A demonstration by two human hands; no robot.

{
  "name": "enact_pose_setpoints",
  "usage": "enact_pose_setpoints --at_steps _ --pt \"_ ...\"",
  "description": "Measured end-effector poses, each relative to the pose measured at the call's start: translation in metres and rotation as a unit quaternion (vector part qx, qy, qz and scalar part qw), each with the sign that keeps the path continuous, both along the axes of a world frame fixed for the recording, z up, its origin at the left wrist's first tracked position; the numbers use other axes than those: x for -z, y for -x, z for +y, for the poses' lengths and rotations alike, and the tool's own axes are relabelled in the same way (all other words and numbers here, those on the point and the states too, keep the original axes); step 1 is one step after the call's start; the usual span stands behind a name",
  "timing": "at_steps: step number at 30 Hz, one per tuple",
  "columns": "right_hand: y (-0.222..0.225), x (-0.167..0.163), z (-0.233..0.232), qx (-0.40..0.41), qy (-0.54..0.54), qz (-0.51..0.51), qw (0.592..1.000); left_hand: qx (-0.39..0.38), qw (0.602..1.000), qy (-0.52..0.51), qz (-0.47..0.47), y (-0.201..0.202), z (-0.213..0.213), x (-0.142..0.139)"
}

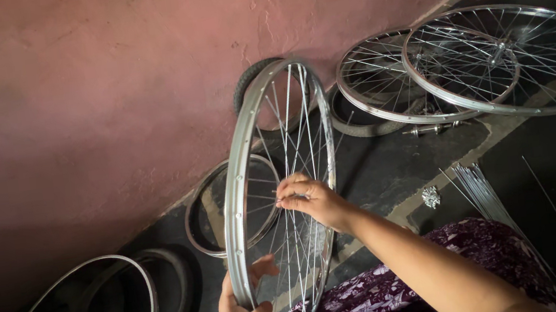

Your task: The person sits on the floor and laces a bicycle wheel by inserting metal spokes through the rim and hub. They repeatedly rotate the wheel to access different holes and continue threading spokes one by one.

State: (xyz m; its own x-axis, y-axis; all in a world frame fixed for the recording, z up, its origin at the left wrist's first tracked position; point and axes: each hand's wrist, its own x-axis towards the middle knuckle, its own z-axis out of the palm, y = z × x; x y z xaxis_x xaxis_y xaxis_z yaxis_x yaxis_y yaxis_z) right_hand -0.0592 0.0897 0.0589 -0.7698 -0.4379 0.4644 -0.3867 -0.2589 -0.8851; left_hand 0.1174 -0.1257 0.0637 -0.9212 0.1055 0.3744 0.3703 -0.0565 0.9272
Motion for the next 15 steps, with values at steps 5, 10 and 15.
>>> enact_pose_setpoints --at_steps 5,10,15 --pt "0.006 0.008 -0.008 -0.105 0.008 -0.114 0.988 -0.073 0.996 0.029 0.049 -0.010 -0.006 0.047" --pt "0.011 0.015 -0.018 -0.135 0.090 -0.139 0.977 -0.152 0.984 0.016 0.095 -0.019 0.004 0.093" --pt "0.003 0.024 -0.030 -0.133 0.048 -0.117 0.983 -0.302 0.944 0.050 0.121 -0.031 0.034 0.075"
